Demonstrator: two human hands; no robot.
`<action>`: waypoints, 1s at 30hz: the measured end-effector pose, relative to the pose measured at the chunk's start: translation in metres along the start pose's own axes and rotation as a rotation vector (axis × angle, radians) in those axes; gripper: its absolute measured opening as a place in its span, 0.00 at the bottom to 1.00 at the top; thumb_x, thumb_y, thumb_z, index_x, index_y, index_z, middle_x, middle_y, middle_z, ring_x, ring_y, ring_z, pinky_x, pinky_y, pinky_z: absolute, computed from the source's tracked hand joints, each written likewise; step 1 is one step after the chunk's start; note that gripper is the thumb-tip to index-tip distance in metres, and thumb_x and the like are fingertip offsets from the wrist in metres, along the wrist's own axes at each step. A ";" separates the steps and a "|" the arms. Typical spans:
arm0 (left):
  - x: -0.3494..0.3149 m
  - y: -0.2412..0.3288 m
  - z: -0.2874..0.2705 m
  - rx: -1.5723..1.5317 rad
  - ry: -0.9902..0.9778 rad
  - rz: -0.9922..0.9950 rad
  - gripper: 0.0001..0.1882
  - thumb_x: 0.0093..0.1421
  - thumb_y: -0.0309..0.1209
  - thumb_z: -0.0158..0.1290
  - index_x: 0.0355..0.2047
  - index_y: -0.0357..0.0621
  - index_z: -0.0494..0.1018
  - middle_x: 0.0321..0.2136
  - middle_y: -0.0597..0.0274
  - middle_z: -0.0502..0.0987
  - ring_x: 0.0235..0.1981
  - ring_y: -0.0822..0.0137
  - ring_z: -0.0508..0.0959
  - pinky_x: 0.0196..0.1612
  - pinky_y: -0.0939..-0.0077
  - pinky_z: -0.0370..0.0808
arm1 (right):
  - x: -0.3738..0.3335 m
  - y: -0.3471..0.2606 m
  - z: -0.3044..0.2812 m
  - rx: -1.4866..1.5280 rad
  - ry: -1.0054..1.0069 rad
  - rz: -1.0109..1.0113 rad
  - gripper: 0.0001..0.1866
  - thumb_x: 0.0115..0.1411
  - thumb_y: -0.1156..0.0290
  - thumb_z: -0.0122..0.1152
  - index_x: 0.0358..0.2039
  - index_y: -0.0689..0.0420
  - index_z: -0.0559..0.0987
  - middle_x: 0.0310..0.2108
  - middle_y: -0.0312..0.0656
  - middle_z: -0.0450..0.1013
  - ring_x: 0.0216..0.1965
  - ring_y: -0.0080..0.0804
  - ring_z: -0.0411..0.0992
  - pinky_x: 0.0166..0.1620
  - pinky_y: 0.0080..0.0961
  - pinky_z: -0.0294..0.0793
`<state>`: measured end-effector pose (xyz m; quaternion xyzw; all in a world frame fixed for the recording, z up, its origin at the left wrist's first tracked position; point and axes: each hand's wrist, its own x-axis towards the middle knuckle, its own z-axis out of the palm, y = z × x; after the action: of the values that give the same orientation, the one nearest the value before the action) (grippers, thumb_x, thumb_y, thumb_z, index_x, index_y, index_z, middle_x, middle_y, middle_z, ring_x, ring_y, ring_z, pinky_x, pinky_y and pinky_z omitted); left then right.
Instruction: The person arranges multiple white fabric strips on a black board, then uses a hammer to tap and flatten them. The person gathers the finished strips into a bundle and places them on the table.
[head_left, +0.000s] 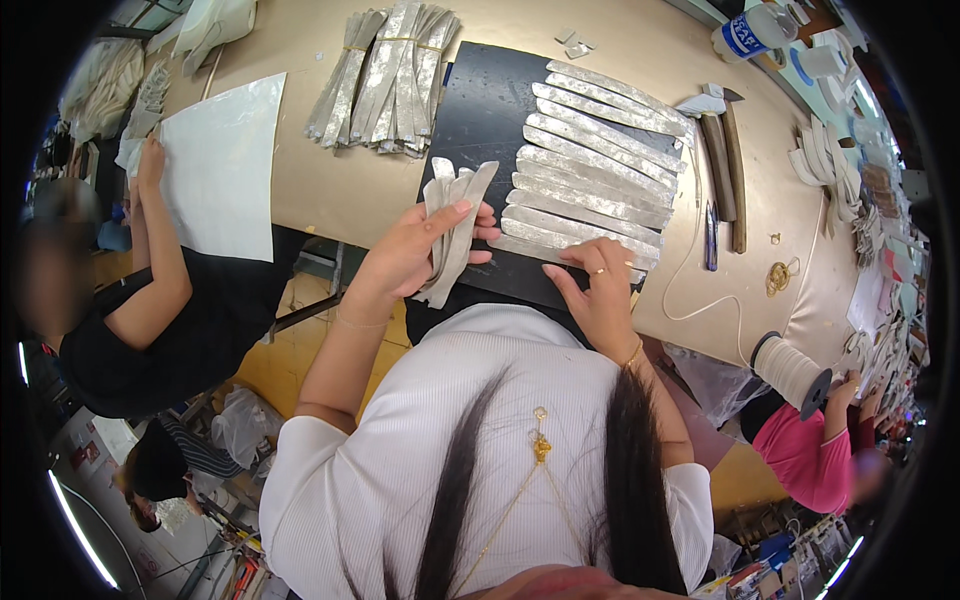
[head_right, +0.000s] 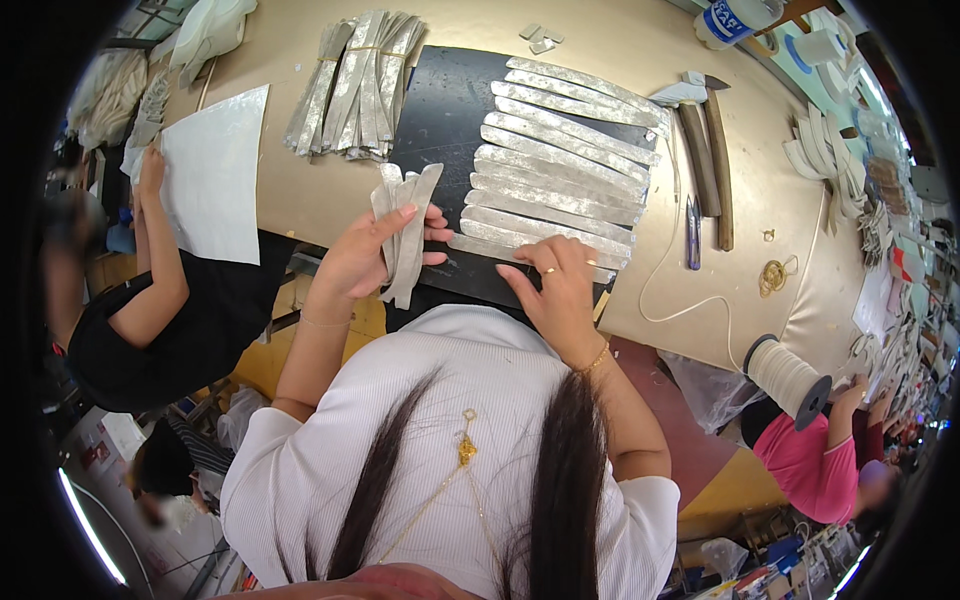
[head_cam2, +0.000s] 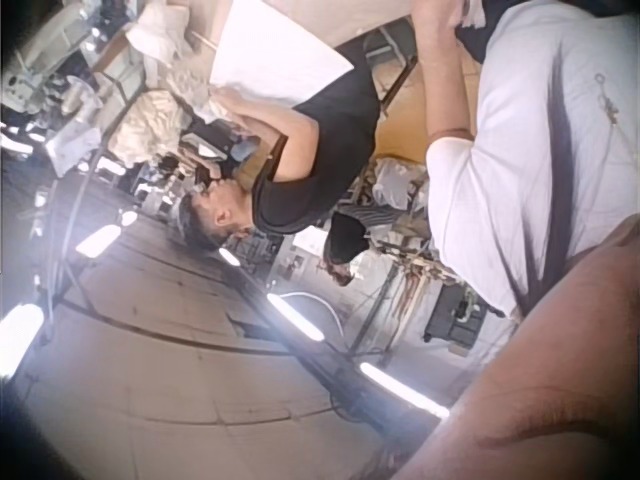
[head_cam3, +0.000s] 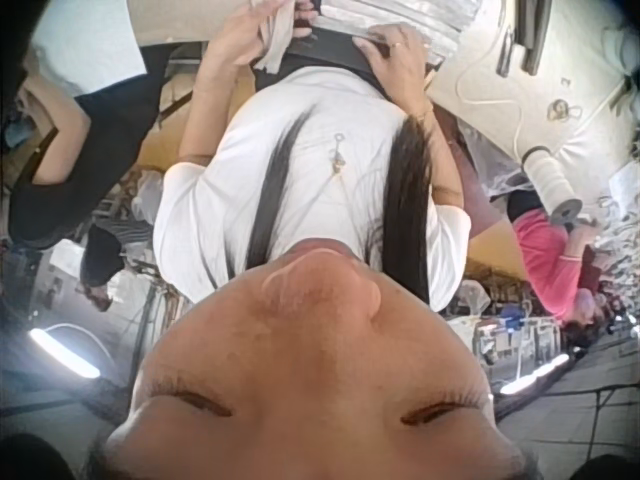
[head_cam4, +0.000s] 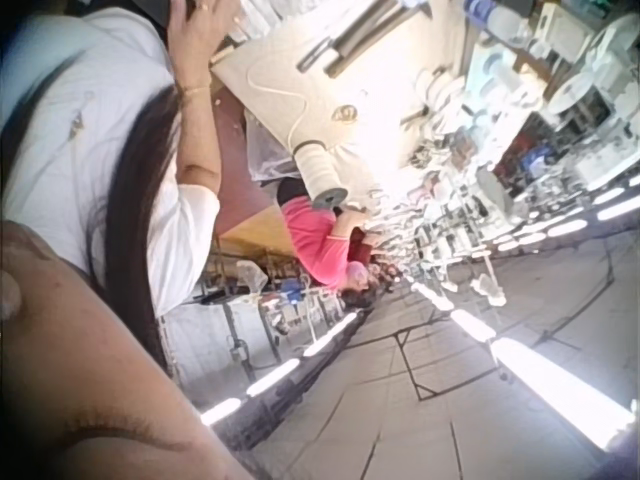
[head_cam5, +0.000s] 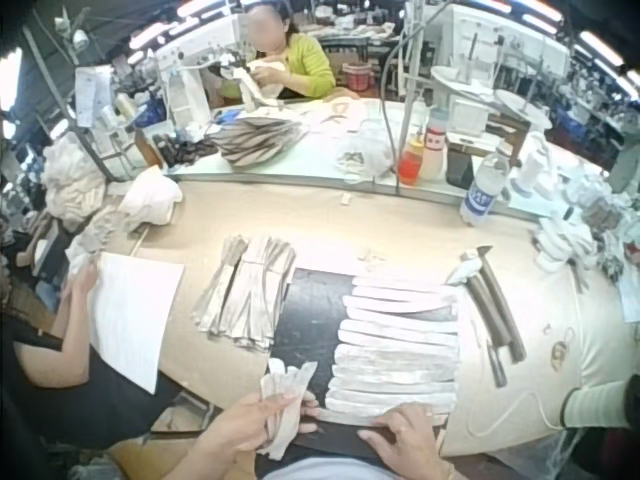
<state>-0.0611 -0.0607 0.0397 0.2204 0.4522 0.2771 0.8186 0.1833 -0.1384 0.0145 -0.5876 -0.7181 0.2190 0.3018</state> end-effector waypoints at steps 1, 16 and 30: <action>0.000 0.001 0.003 -0.038 -0.022 0.013 0.19 0.70 0.36 0.46 0.50 0.29 0.69 0.44 0.50 0.75 0.46 0.59 0.78 0.47 0.65 0.80 | 0.006 -0.006 0.002 0.168 -0.037 0.073 0.14 0.52 0.66 0.71 0.37 0.56 0.78 0.32 0.37 0.71 0.35 0.32 0.69 0.42 0.31 0.65; -0.002 0.001 0.030 0.020 -0.045 0.134 0.22 0.65 0.31 0.53 0.56 0.32 0.65 0.51 0.51 0.73 0.51 0.60 0.76 0.53 0.67 0.76 | 0.047 -0.040 0.035 0.905 0.008 0.285 0.09 0.59 0.75 0.64 0.40 0.63 0.76 0.38 0.40 0.77 0.35 0.23 0.75 0.42 0.23 0.76; 0.003 0.011 -0.001 0.035 0.086 0.124 0.17 0.68 0.35 0.49 0.50 0.35 0.69 0.43 0.49 0.77 0.36 0.59 0.82 0.35 0.68 0.82 | 0.034 -0.001 -0.076 0.706 -0.335 0.650 0.04 0.64 0.71 0.58 0.36 0.57 0.76 0.28 0.36 0.75 0.27 0.24 0.74 0.30 0.23 0.73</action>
<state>-0.0628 -0.0504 0.0438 0.2502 0.4770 0.3287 0.7758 0.2305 -0.1085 0.0764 -0.5999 -0.4188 0.6220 0.2790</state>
